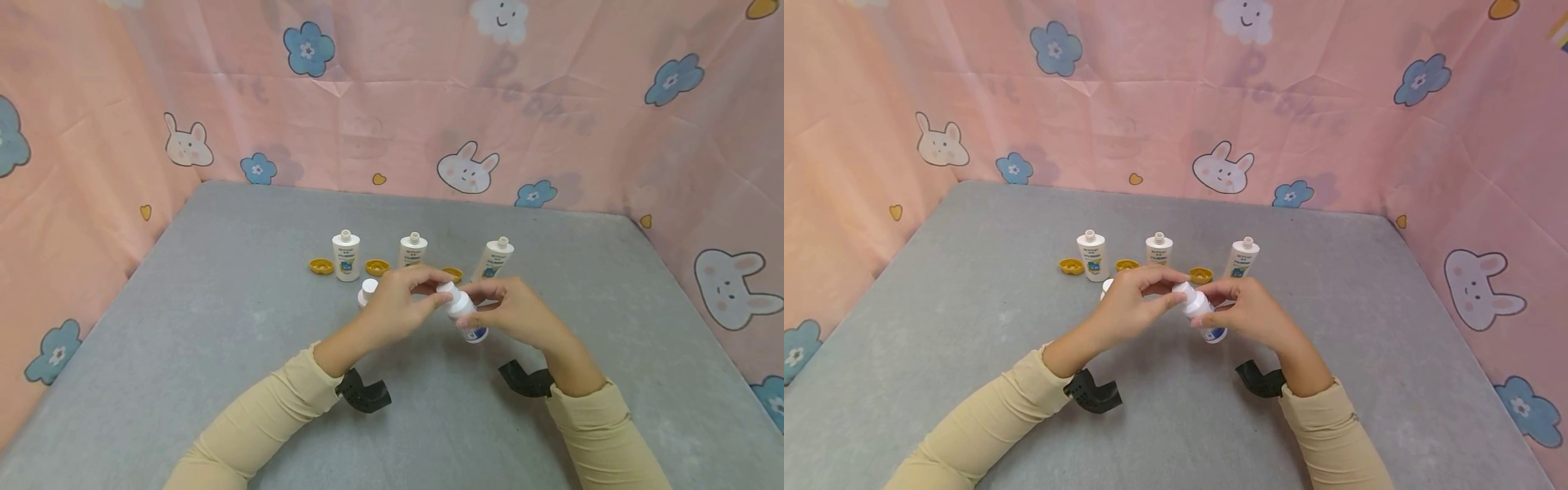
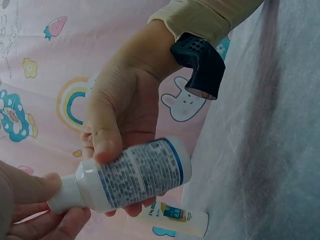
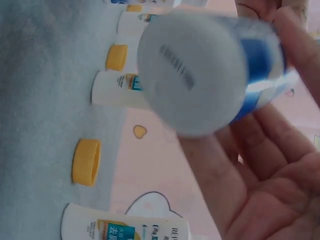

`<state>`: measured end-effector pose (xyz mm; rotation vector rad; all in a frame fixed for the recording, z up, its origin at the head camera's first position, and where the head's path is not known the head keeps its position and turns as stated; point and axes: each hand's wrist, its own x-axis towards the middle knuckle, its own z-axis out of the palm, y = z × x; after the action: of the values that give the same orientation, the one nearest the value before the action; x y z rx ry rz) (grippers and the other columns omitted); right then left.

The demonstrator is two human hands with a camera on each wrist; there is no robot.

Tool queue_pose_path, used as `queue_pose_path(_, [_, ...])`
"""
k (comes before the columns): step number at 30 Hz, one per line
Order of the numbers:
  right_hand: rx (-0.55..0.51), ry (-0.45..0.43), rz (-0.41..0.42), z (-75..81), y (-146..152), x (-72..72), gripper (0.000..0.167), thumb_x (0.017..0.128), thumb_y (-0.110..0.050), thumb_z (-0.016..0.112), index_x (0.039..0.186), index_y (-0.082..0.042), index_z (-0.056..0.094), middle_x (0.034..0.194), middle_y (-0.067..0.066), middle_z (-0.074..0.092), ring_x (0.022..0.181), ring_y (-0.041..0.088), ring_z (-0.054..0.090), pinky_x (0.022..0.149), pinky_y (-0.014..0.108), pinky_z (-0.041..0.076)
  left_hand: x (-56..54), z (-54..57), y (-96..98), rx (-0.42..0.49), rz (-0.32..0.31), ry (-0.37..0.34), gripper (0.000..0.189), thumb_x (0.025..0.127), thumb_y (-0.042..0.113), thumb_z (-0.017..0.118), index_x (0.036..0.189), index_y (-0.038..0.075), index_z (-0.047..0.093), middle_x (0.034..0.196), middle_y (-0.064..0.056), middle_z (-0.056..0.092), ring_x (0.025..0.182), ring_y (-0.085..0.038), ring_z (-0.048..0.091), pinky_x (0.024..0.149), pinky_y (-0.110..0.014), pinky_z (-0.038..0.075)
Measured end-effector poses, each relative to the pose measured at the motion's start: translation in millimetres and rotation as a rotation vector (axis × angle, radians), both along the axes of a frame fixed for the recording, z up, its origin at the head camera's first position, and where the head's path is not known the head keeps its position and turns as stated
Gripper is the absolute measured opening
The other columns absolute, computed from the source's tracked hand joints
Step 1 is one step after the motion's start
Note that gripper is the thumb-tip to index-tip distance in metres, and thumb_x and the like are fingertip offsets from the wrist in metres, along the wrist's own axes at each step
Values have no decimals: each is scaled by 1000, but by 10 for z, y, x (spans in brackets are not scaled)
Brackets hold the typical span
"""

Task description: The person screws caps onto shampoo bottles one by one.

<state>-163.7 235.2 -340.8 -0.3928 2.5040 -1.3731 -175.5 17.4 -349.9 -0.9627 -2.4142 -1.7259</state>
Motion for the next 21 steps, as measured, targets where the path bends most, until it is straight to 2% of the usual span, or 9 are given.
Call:
queue_pose_path(5, [-76, -29, 64, 0, 48, -19, 42, 83, -9, 79, 119, 6, 68, 106, 15, 72, 89, 9, 68, 74, 30, 59, -7, 3, -6, 38, -27, 24, 22, 88, 5, 74, 109, -1, 72, 109, -12, 74, 94, -20, 70, 85, -17, 57])
queue_pose_path(8, [-97, -52, 55, -4, 51, -31, 44, 83, -10, 79, 122, 7, 66, 112, 17, 71, 92, 8, 68, 77, 29, 58, -27, -8, -1, 67, -28, -8, 24, 88, 6, 74, 111, 0, 73, 112, -11, 74, 96, -20, 70, 85, -17, 57])
queue_pose_path(12, [-71, -81, 11, -32, 41, -54, 48, 83, -16, 80, 125, 3, 66, 120, 18, 70, 102, 8, 67, 82, 27, 57, -58, -46, 32, 83, -24, -54, 27, 87, 8, 75, 113, 0, 73, 116, -12, 73, 98, -21, 70, 86, -18, 57])
queue_pose_path(18, [-60, -140, -10, -118, 52, -113, 52, 83, -17, 80, 128, 3, 63, 125, 18, 68, 115, 20, 66, 87, 25, 56, -84, -99, 92, 20, 22, -86, 30, 87, 12, 77, 114, 1, 73, 117, -9, 73, 98, -20, 71, 82, -15, 56])
queue_pose_path(21, [-28, -123, -15, -167, 59, -144, 50, 82, -18, 82, 125, 1, 66, 125, 17, 68, 117, 25, 65, 89, 27, 55, -115, -133, 141, -31, 31, -90, 30, 88, 13, 76, 115, 1, 73, 118, -9, 73, 98, -19, 71, 82, -13, 56])
